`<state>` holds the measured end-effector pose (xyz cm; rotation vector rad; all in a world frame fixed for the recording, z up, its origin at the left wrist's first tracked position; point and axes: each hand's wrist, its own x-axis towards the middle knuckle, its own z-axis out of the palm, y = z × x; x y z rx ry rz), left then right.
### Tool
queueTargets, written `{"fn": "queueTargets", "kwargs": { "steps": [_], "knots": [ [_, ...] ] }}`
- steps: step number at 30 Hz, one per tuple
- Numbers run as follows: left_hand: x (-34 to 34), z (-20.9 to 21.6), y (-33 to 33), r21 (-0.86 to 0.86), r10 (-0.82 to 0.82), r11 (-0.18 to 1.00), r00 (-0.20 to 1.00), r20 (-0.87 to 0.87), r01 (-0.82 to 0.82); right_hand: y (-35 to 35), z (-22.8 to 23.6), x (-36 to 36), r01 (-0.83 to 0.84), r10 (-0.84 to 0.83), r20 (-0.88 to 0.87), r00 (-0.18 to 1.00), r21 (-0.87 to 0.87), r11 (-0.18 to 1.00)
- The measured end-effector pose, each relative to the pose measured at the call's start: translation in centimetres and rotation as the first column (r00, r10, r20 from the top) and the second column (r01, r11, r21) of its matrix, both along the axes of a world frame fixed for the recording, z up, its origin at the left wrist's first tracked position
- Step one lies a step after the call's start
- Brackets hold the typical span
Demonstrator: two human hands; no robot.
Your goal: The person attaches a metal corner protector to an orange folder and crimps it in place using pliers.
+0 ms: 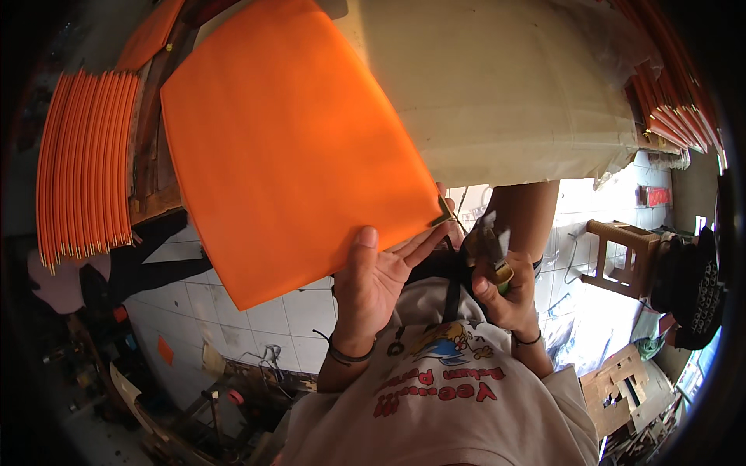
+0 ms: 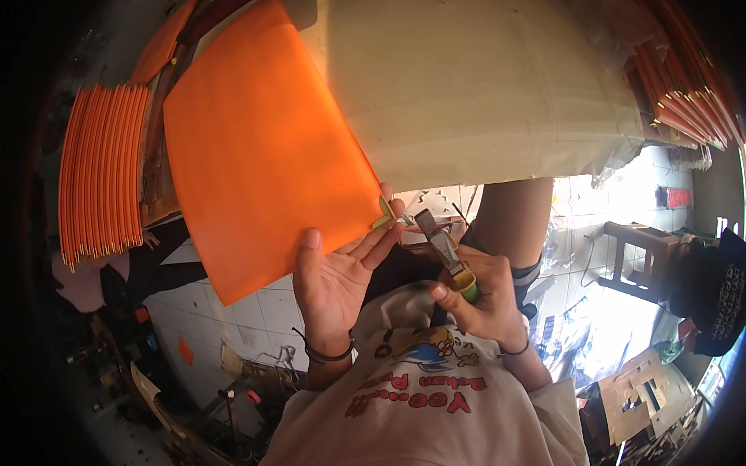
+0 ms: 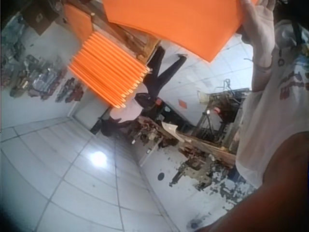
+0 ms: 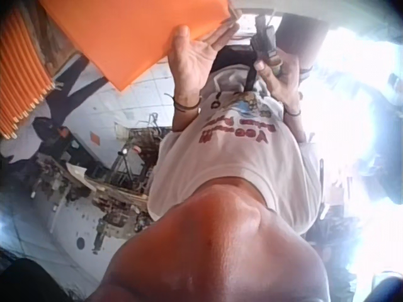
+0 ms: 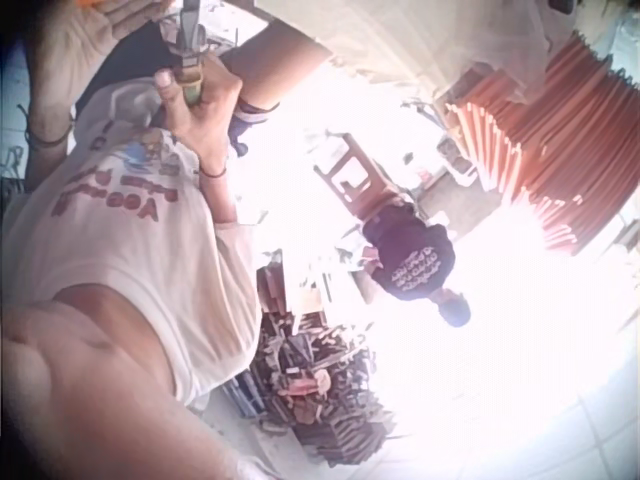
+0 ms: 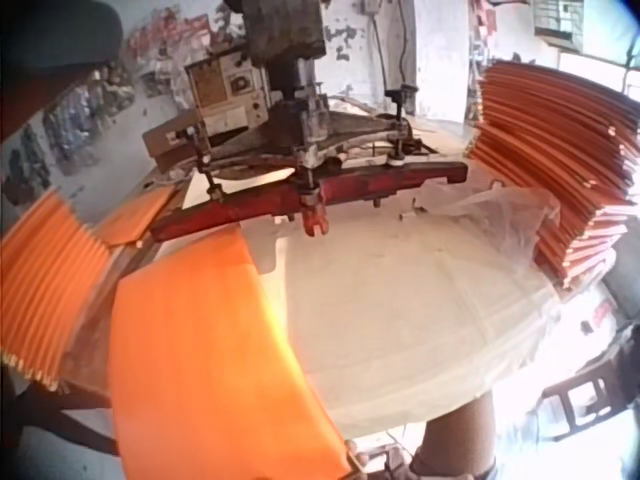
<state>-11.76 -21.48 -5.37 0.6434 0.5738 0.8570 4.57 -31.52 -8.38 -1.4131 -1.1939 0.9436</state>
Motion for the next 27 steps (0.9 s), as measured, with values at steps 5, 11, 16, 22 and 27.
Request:
{"fn": "queueTargets", "kwargs": {
  "steps": [5,11,16,22,27],
  "knots": [
    [-0.2,-0.4,0.1,0.02,-0.034,0.999,0.999,0.007,0.034,1.5,0.2,-0.5,-0.107,0.1,-0.141,0.985,-0.045,0.993],
    [-0.2,-0.9,-0.1,0.029,-0.04,0.999,0.999,0.029,0.04,1.6,-0.6,-1.3,-0.073,0.081,-0.186,0.979,0.05,0.996],
    [-0.2,-0.7,0.0,0.017,-0.059,0.998,0.998,0.033,0.058,1.5,-0.4,-1.6,-0.017,0.029,-0.338,0.941,0.039,0.999],
    [-0.5,-1.4,-0.2,-0.001,-0.038,0.999,0.999,0.01,0.038,1.4,-0.5,-1.5,-0.057,0.063,-0.356,0.932,0.028,0.998],
    [-0.4,-1.5,-0.1,0.046,-0.008,0.999,1.0,0.021,0.008,1.7,-1.2,-0.7,-0.065,0.091,-0.413,0.906,0.075,0.995]
  ]
}}
